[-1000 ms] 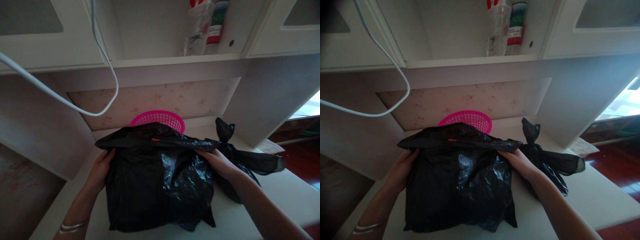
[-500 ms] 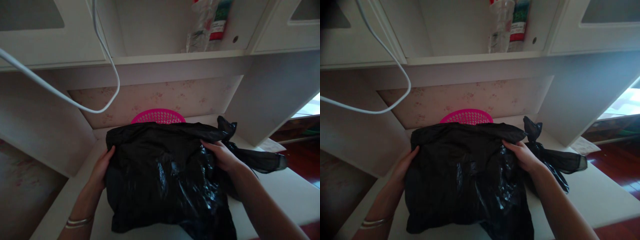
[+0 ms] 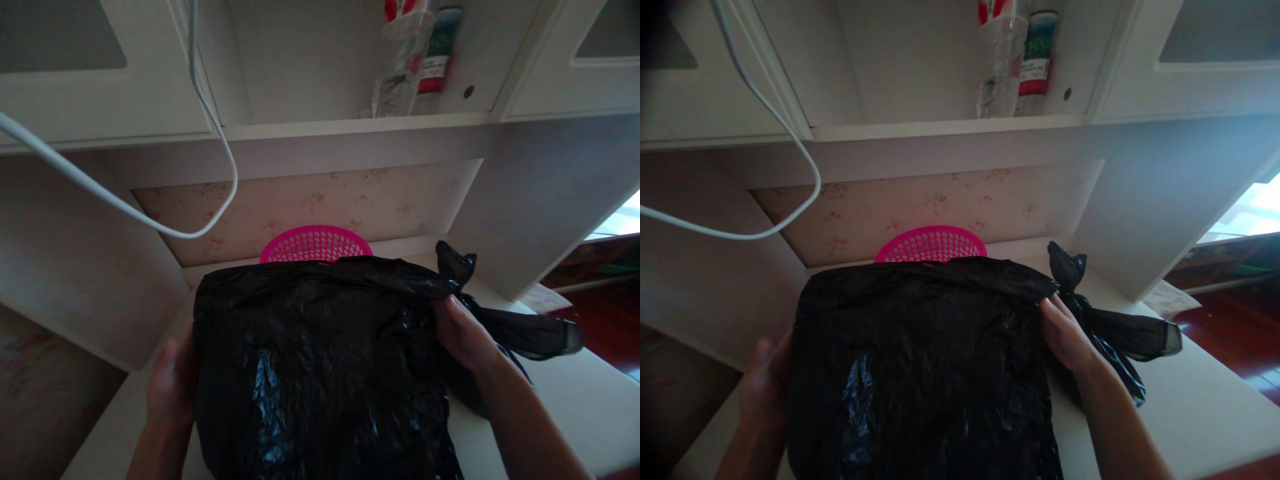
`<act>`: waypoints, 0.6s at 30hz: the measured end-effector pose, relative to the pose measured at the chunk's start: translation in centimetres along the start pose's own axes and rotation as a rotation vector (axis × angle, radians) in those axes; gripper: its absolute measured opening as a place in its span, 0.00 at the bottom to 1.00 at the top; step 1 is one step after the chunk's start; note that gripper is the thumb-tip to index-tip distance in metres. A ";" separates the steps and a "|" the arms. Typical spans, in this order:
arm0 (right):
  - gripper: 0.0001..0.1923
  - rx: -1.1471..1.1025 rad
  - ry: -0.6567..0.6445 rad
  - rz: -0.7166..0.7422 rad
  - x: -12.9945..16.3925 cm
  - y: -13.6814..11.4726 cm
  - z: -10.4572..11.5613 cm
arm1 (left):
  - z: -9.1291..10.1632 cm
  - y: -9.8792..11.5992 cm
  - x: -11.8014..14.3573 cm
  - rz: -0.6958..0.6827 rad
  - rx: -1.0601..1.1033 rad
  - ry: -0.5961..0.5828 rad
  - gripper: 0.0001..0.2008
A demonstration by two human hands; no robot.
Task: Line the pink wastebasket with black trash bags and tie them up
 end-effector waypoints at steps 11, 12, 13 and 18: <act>0.32 0.288 -0.095 -0.031 6.9 1.9 -6.0 | -0.7 -10.7 5.7 0.219 -0.515 -0.148 0.33; 0.30 0.311 -0.109 0.033 7.2 1.2 -7.5 | -0.5 -12.0 6.0 0.283 -0.593 -0.118 0.31; 0.28 0.316 -0.124 0.085 7.6 0.7 -9.0 | -0.4 -13.1 6.2 0.332 -0.656 -0.096 0.29; 0.13 0.421 -0.347 0.194 9.0 0.5 -14.9 | -3.1 -14.4 6.3 0.215 -0.657 -0.317 0.25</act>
Point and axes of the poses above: each hand's wrist, its own x-axis away from the middle knuckle, its own z-axis out of the back of the hand, y = z × x, the point moved 9 cm from there along -x, towards the middle knuckle, and after that the axes turned 1 degree about -x, right-handed, at the moved point
